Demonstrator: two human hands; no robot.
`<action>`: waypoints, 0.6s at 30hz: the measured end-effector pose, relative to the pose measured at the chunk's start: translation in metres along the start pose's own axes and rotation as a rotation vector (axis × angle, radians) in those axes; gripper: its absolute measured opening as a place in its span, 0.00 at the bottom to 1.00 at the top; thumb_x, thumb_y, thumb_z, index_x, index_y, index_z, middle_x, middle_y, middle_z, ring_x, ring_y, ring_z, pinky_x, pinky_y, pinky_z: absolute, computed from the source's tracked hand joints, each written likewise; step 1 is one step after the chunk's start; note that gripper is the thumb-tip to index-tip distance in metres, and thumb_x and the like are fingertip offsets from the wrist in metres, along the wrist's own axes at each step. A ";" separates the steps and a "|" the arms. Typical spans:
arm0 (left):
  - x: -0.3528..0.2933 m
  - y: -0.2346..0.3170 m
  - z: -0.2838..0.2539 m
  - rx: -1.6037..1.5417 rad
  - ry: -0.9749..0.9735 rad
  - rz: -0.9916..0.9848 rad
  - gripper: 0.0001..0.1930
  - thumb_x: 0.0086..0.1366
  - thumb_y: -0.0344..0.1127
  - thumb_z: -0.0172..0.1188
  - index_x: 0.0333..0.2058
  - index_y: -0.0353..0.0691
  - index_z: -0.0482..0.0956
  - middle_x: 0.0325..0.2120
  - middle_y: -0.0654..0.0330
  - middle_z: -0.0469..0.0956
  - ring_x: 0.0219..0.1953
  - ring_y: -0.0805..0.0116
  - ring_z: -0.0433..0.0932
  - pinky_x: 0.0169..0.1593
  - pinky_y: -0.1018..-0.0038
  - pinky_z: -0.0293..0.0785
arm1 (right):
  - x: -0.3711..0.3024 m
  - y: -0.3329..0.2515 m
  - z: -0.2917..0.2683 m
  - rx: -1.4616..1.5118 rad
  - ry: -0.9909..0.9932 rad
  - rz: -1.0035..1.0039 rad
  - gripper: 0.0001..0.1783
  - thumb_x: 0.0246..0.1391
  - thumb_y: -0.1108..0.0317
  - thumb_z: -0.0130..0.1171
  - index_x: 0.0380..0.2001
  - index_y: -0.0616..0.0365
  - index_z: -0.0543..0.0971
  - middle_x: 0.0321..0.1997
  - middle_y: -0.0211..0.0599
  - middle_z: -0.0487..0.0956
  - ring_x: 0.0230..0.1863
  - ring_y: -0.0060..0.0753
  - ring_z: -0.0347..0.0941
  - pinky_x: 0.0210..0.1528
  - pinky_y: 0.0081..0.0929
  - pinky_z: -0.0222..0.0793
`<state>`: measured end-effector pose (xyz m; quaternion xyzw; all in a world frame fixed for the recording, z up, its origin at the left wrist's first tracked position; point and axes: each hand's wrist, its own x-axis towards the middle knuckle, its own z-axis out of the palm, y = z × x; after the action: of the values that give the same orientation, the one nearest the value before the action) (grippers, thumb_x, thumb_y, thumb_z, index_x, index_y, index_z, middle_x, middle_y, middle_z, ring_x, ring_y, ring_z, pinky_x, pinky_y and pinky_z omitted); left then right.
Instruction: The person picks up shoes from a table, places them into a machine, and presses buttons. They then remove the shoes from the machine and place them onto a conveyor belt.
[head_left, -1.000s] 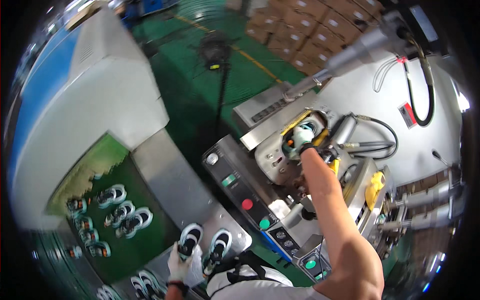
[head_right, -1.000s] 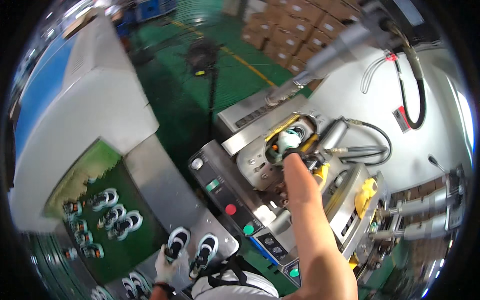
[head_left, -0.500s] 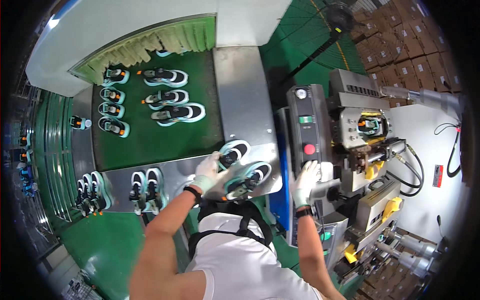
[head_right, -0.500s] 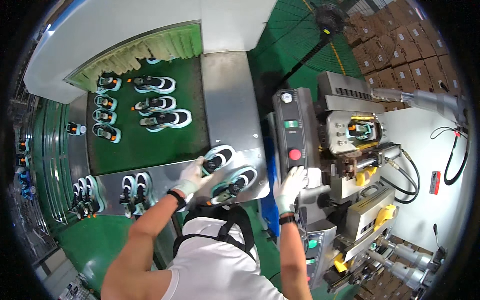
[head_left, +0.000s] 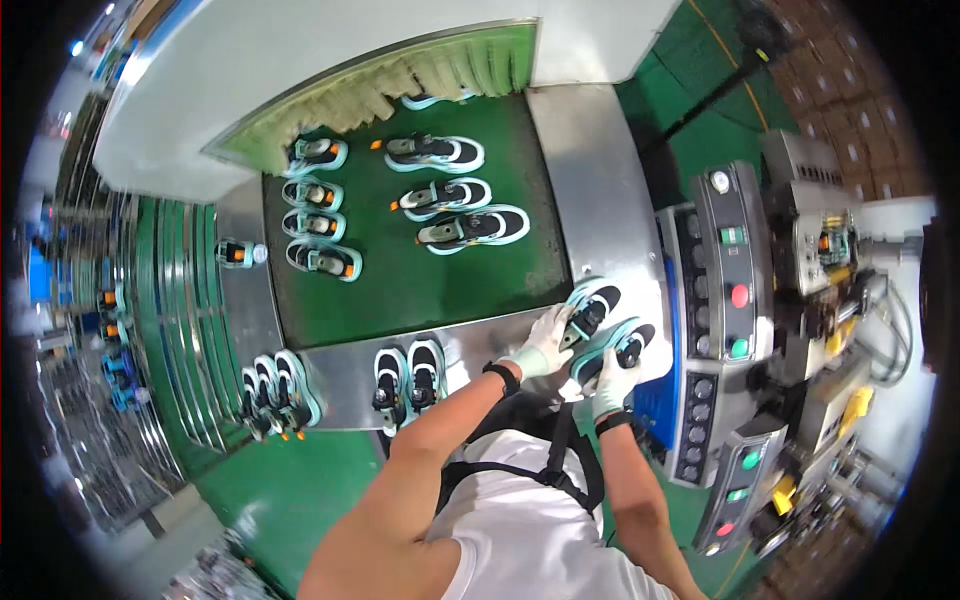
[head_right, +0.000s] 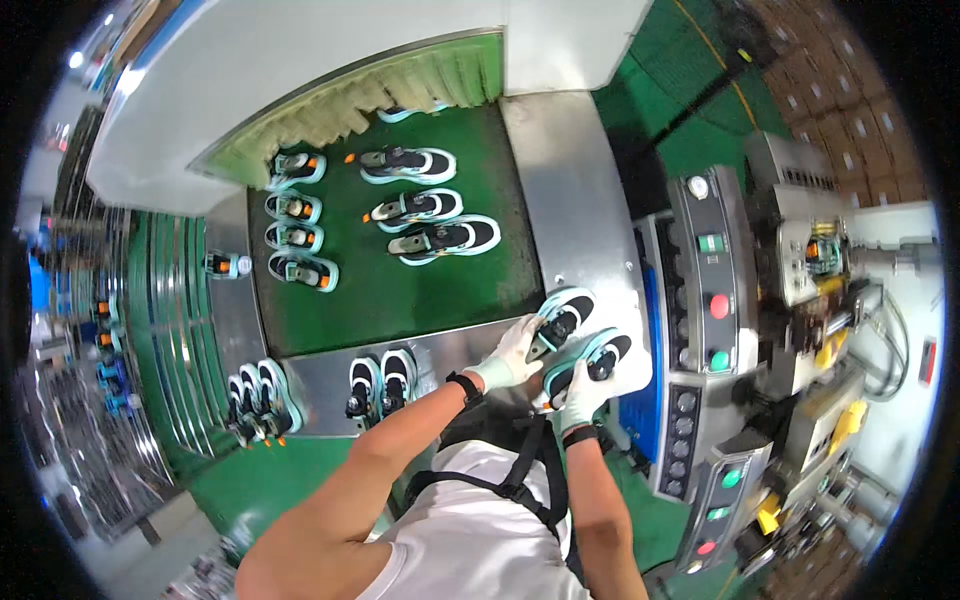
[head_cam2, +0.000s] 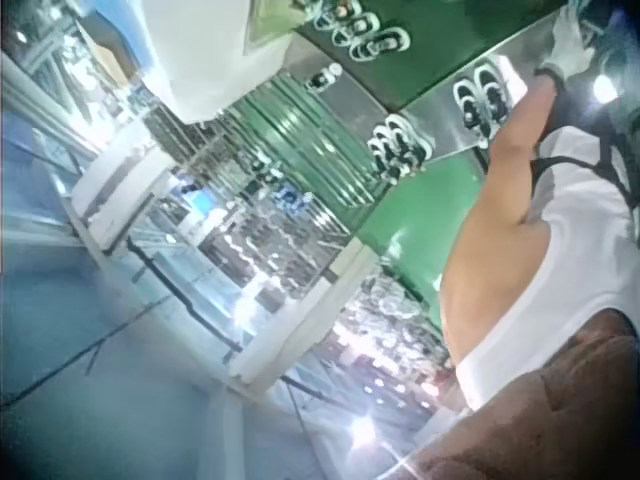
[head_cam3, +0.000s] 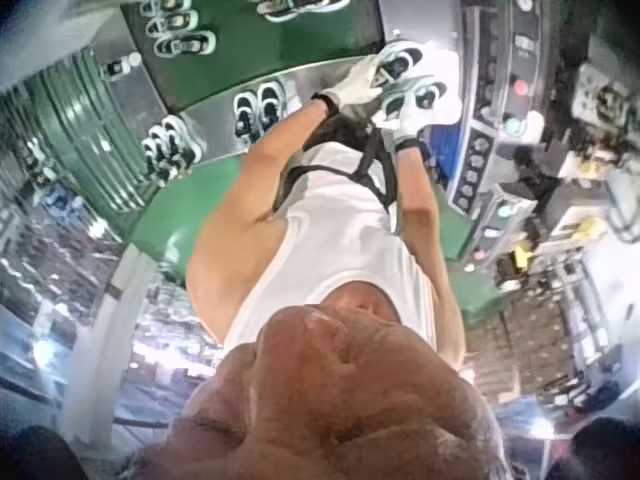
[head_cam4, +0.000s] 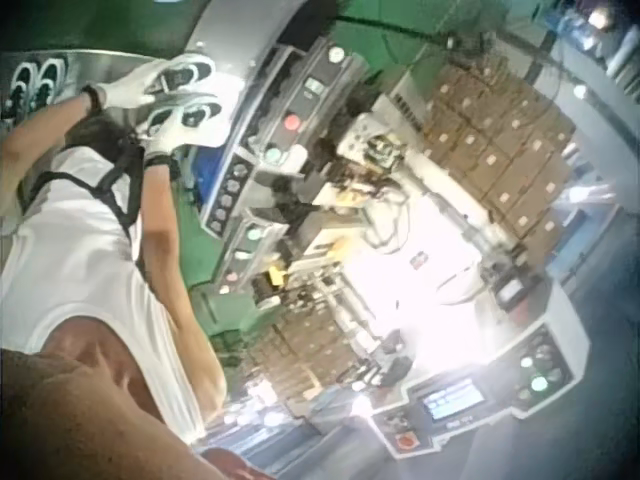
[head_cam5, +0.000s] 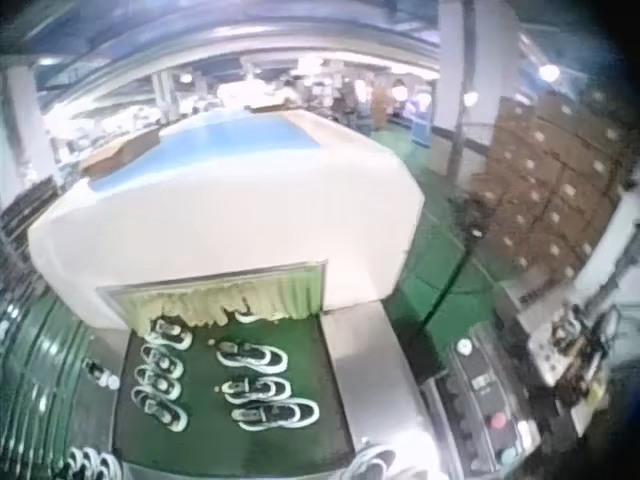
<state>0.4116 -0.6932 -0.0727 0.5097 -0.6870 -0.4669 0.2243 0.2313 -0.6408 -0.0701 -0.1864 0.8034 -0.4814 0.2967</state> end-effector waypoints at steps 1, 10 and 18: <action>0.003 -0.006 -0.002 -0.014 -0.001 -0.002 0.45 0.52 0.35 0.68 0.65 0.34 0.54 0.63 0.37 0.58 0.67 0.39 0.57 0.71 0.58 0.54 | 0.003 0.002 0.000 -0.041 -0.037 0.019 0.27 0.47 0.73 0.70 0.50 0.67 0.73 0.42 0.39 0.79 0.41 0.31 0.75 0.47 0.31 0.72; 0.042 0.086 -0.001 -0.066 -0.478 -0.064 0.42 0.55 0.39 0.68 0.64 0.31 0.59 0.57 0.40 0.67 0.60 0.46 0.67 0.63 0.61 0.65 | -0.034 -0.058 -0.099 0.625 -0.008 0.356 0.20 0.51 0.64 0.70 0.43 0.63 0.76 0.29 0.35 0.80 0.18 0.25 0.72 0.20 0.24 0.68; -0.014 0.216 0.062 -0.171 -1.111 0.364 0.29 0.57 0.34 0.67 0.56 0.32 0.68 0.46 0.49 0.77 0.47 0.57 0.76 0.54 0.65 0.71 | -0.182 -0.053 -0.209 1.017 0.644 0.096 0.24 0.53 0.72 0.68 0.52 0.65 0.75 0.46 0.33 0.80 0.45 0.24 0.77 0.53 0.27 0.73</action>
<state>0.2621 -0.6449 0.0890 0.0428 -0.7377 -0.6717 -0.0523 0.2316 -0.4207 0.1067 0.1703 0.5293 -0.8236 0.1117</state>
